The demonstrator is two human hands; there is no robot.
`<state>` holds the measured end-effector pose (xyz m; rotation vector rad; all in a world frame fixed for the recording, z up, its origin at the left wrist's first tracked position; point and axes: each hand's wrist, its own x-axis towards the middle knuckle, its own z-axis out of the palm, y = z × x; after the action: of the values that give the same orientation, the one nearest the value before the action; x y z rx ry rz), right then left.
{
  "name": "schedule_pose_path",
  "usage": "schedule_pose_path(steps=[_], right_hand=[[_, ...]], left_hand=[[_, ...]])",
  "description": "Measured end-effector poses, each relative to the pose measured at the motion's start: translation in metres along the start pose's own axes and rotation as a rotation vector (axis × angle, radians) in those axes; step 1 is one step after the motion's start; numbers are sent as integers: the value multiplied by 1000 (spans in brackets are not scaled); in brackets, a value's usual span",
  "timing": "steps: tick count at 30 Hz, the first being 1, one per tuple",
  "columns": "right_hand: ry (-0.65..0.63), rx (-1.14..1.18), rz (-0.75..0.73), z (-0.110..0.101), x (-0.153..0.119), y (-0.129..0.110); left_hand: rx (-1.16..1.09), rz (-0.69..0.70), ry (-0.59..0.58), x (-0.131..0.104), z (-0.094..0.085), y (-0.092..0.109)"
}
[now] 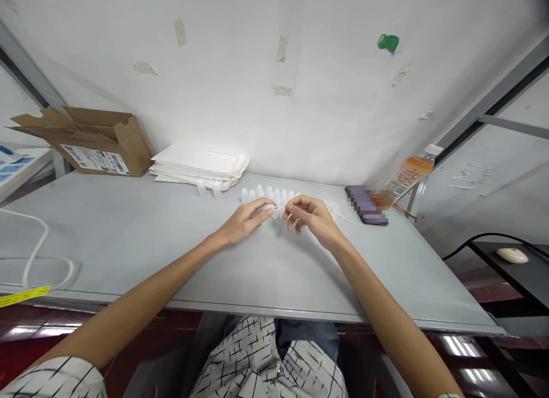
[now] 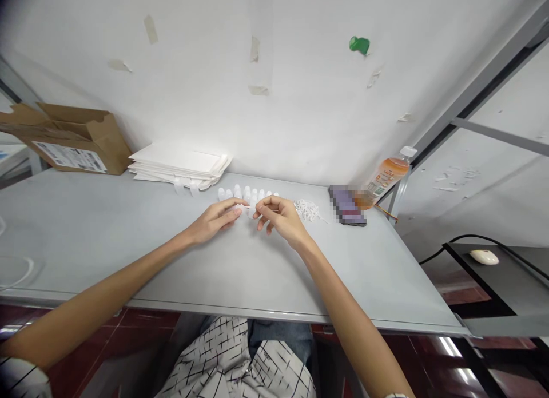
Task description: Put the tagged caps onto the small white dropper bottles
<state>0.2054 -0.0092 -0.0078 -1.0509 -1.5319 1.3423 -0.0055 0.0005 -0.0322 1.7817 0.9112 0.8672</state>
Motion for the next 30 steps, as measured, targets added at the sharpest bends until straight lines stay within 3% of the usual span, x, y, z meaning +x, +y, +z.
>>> schedule_pose_path(steps=[19, 30], right_hand=[[20, -70, -13, -1, 1, 4], [-42, -206, -151, 9, -1, 4]], left_hand=[[286, 144, 167, 1, 2, 0], [524, 199, 202, -4, 11, -2]])
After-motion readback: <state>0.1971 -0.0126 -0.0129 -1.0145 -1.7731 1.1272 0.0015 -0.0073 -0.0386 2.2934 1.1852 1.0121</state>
